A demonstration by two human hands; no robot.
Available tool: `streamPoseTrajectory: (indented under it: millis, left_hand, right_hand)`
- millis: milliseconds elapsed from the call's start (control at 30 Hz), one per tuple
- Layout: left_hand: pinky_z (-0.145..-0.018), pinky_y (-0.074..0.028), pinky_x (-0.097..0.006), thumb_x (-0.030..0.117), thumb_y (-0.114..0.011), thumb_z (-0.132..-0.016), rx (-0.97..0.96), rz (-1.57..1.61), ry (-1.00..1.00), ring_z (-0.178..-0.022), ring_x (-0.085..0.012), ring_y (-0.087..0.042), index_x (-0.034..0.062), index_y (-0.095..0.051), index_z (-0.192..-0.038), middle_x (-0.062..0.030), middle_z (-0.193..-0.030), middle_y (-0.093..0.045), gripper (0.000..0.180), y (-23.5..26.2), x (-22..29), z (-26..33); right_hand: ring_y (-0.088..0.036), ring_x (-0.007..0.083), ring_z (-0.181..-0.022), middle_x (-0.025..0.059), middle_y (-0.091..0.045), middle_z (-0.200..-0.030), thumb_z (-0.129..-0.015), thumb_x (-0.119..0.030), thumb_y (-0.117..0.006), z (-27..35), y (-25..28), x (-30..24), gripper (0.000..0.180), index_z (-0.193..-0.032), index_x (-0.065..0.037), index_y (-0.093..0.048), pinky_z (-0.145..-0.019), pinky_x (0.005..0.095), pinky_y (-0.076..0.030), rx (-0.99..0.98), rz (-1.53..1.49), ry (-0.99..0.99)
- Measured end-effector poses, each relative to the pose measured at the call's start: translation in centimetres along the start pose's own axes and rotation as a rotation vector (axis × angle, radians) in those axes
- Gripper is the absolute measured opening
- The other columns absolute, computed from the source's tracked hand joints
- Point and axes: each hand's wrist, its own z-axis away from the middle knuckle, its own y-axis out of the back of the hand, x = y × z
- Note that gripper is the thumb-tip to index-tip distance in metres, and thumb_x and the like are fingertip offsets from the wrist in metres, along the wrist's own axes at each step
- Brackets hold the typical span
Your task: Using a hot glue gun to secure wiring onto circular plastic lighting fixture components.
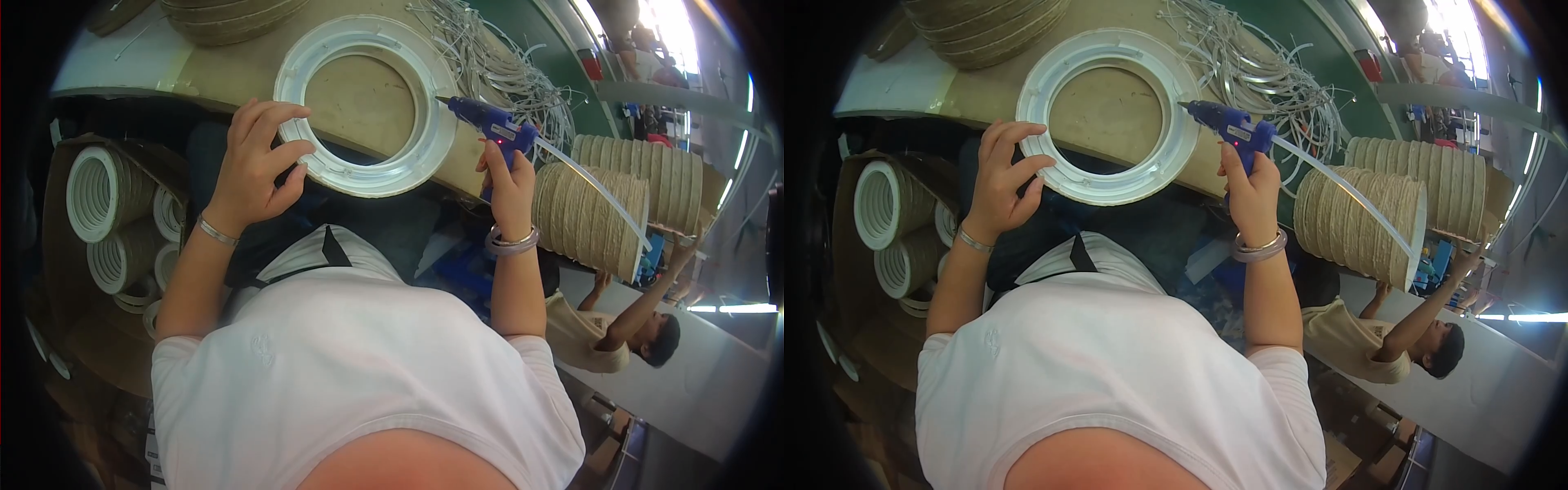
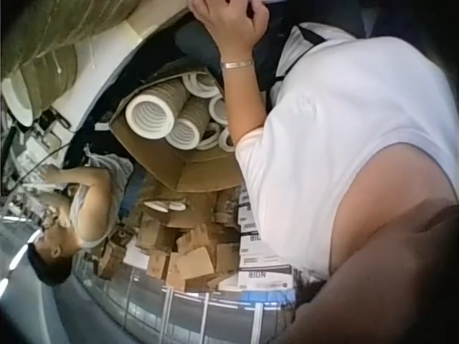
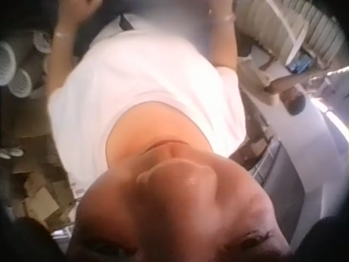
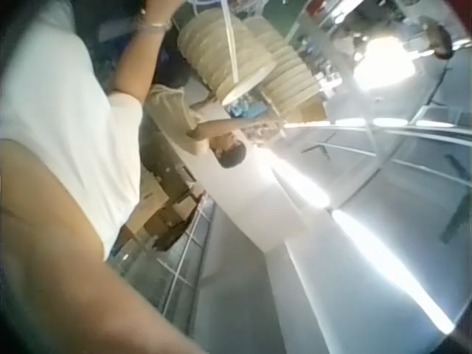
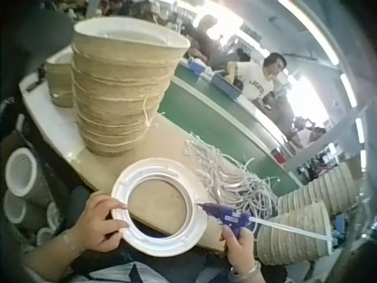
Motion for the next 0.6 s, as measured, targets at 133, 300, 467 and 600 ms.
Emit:
streamPoseTrajectory:
  millis: [133, 300, 467, 600]
  left_hand:
    - [-0.092, -0.028, -0.046, 0.013, -0.053, -0.061, 0.009, -0.003, -0.001, -0.100, -0.0279, -0.042, 0.0082, -0.058, -0.075, -0.0092, -0.107, -0.049, 0.016, -0.01, 0.02, 0.12]
    - [-0.092, -0.028, -0.046, 0.014, -0.053, -0.061, 0.017, -0.005, -0.003, -0.100, -0.0278, -0.042, 0.0080, -0.058, -0.075, -0.0094, -0.107, -0.049, 0.016, -0.01, 0.03, 0.12]
    - [-0.092, -0.028, -0.045, 0.013, -0.053, -0.061, 0.027, -0.003, -0.006, -0.100, -0.0275, -0.043, 0.0077, -0.059, -0.075, -0.0096, -0.107, -0.049, 0.016, 0.00, 0.09, 0.06]
    - [-0.092, -0.028, -0.045, 0.013, -0.053, -0.061, 0.030, 0.003, -0.006, -0.100, -0.0275, -0.043, 0.0077, -0.059, -0.075, -0.0097, -0.106, -0.049, 0.016, 0.01, 0.06, 0.04]
  right_hand:
    - [-0.041, 0.0037, -0.050, 0.0002, -0.052, -0.064, -0.083, -0.022, -0.052, -0.12, 0.05, 0.19, 0.024, -0.086, 0.002, -0.057, -0.045, 0.0169, -0.031, -0.003, 0.003, -0.004]
    - [-0.041, 0.0040, -0.050, -0.0011, -0.049, -0.061, -0.082, -0.022, -0.054, -0.20, 0.17, 0.55, 0.024, -0.082, 0.002, -0.057, -0.045, 0.0177, -0.031, 0.031, 0.015, 0.018]
    - [-0.040, 0.0043, -0.048, -0.0019, -0.047, -0.056, -0.081, -0.022, -0.055, -0.10, 0.20, 0.26, 0.023, -0.076, 0.001, -0.055, -0.044, 0.0186, -0.030, 0.037, 0.046, 0.030]
    - [-0.039, 0.0043, -0.046, -0.0024, -0.046, -0.054, -0.080, -0.022, -0.056, -0.12, 0.21, 0.29, 0.024, -0.072, 0.000, -0.054, -0.043, 0.0192, -0.029, 0.052, 0.098, 0.057]
